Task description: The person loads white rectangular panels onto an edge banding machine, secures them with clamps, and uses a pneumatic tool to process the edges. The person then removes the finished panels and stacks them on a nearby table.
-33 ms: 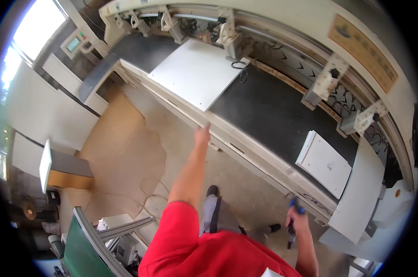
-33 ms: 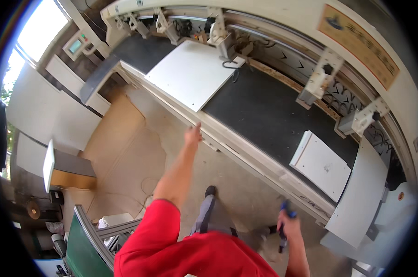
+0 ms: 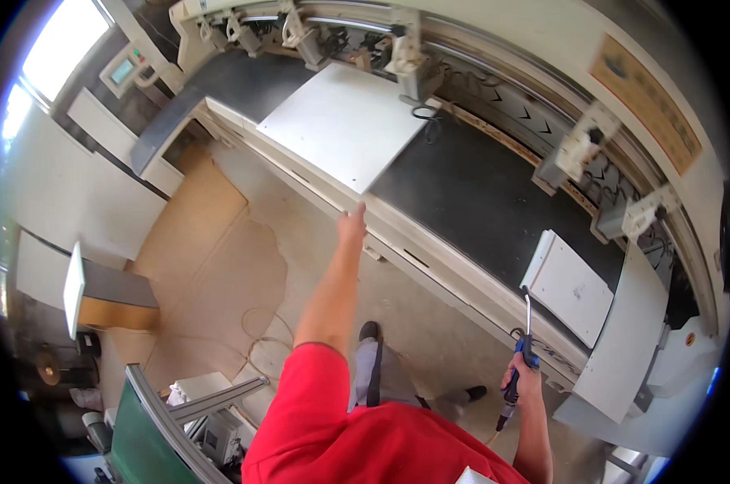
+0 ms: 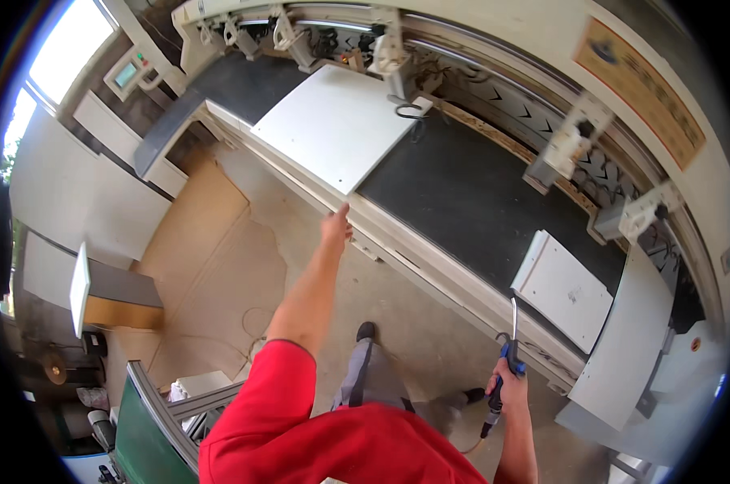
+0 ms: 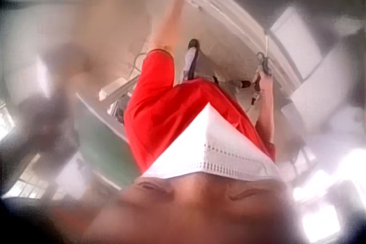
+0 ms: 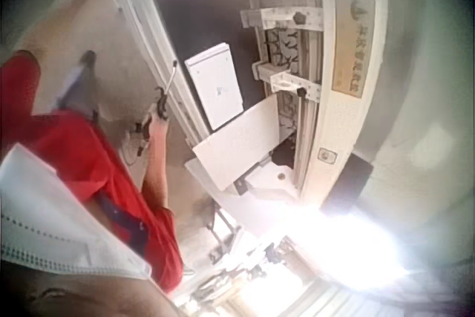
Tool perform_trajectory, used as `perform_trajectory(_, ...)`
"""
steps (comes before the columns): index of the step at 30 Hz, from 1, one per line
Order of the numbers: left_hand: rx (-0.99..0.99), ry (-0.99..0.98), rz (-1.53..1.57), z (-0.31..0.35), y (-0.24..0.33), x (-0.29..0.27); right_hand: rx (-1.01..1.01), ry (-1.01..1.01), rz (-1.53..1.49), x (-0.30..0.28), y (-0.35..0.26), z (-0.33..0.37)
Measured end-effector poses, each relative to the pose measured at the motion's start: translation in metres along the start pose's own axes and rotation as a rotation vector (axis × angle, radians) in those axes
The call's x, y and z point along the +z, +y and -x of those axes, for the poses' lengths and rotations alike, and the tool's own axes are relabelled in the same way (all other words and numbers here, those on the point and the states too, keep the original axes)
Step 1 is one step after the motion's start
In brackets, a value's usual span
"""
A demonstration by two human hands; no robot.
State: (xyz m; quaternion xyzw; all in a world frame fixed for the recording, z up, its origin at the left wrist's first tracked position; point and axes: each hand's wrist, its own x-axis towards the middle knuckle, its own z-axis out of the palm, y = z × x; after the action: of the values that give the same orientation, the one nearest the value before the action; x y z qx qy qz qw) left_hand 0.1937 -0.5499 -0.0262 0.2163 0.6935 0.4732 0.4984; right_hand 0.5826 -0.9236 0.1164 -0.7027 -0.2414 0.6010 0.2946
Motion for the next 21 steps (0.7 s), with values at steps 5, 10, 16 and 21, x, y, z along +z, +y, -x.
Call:
perform_trajectory(5,-0.017,-0.032,-0.035,-0.074,0.063,0.029,-0.009,-0.113,0.323,0.098,-0.071,-0.002)
perform_trajectory(10,0.034,0.004,0.099,-0.082,0.056,0.016,0.26,-0.012,-0.036,0.14,-0.099,-0.05)
perform_trajectory(16,-0.206,-0.257,-0.059,-0.009,0.035,-0.152,0.04,0.022,-0.241,0.207,-0.128,-0.121)
perform_trajectory(21,-0.411,0.206,0.207,-0.002,0.007,-0.244,-0.034,-0.001,0.115,0.22,-0.175,-0.163)
